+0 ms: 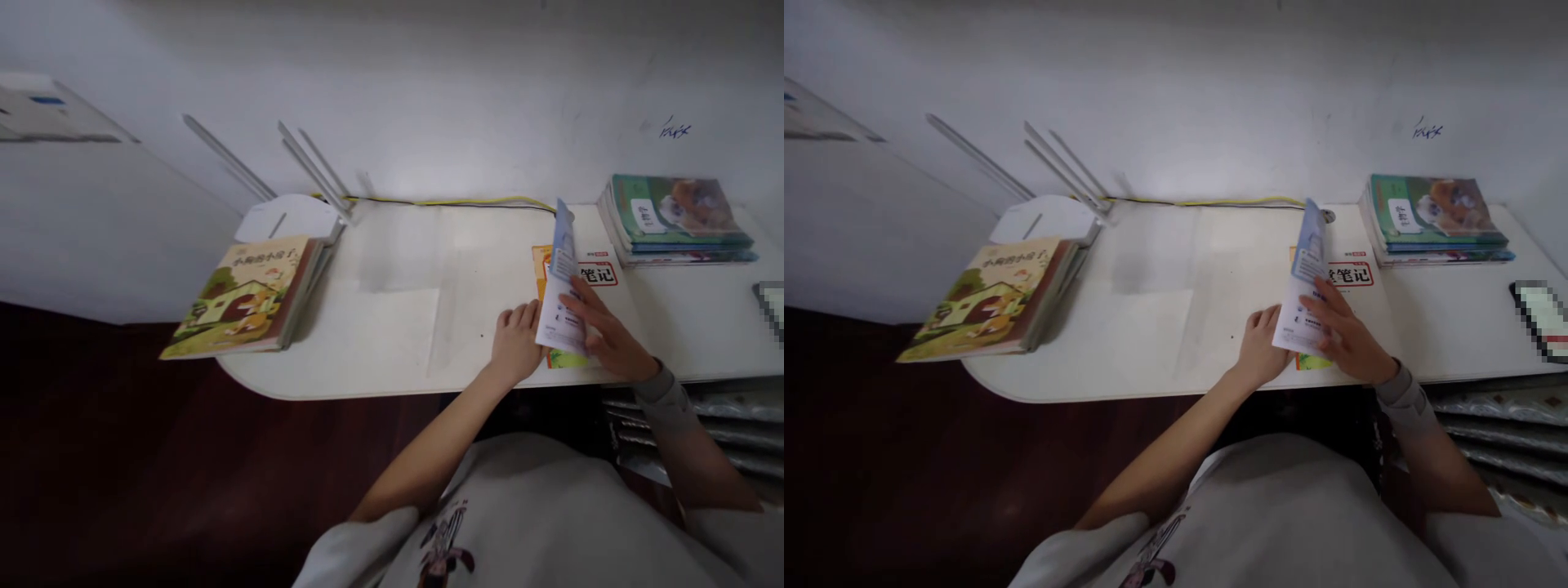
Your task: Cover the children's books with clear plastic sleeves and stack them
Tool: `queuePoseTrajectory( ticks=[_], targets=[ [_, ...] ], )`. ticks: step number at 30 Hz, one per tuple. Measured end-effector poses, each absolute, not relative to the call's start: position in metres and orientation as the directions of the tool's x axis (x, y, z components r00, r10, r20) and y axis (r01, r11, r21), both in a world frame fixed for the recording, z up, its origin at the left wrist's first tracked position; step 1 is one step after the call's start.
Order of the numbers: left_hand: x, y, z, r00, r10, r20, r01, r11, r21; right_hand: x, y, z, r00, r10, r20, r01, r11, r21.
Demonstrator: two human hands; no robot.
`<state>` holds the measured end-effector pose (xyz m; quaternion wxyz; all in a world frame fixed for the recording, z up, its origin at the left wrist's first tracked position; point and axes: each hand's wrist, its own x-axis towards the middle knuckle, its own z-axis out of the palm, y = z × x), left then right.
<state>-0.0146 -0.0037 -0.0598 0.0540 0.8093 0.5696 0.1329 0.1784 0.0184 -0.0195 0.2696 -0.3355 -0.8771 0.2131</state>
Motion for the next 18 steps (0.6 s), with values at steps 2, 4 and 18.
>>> queuePoseTrajectory(
  ticks=[2,4,18],
  targets=[
    [-0.014,-0.005,-0.063,0.311,0.934,0.176,0.907,-0.347,0.240,0.176,0.030,-0.019,-0.633,0.706,0.318,0.503,0.687,-0.525],
    [-0.013,-0.006,-0.065,0.317,0.931,0.183,0.900,-0.356,0.253,0.169,0.041,-0.021,-0.652,0.688,0.319,0.521,0.712,-0.471],
    [-0.109,-0.048,-0.073,0.120,0.980,0.158,0.959,-0.155,0.237,0.121,0.040,-0.025,-0.768,0.604,0.211,0.600,0.795,-0.092]
  ],
)
